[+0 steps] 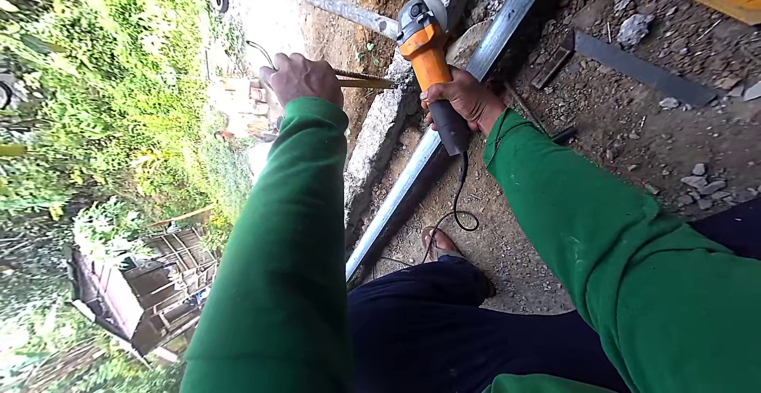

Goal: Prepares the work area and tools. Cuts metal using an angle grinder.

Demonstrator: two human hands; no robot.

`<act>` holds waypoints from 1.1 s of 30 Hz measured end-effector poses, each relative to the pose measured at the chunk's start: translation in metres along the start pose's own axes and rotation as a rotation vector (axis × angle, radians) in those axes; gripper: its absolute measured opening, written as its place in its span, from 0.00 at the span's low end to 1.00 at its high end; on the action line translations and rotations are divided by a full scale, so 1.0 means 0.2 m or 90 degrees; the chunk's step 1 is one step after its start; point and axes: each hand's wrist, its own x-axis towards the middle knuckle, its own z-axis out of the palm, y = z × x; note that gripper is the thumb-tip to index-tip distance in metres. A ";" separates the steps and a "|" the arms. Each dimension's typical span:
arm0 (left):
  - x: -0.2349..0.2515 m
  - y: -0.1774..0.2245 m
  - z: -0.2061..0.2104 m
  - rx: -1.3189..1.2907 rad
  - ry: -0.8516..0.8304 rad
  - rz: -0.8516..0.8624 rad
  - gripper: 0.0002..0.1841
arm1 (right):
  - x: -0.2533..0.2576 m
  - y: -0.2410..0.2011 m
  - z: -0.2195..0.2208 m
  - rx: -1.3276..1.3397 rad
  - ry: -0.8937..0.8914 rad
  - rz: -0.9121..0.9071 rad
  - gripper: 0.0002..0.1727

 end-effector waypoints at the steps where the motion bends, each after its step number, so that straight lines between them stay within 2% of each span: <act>1: 0.00 0.00 0.00 0.001 -0.001 0.002 0.13 | 0.00 0.00 0.00 -0.001 -0.003 0.006 0.36; 18: 0.01 0.00 0.01 0.016 0.009 0.012 0.11 | 0.04 0.03 0.00 -0.014 -0.019 0.028 0.36; 33: 0.02 0.03 0.02 0.020 0.005 -0.015 0.14 | 0.04 0.05 0.02 -0.023 -0.024 0.037 0.37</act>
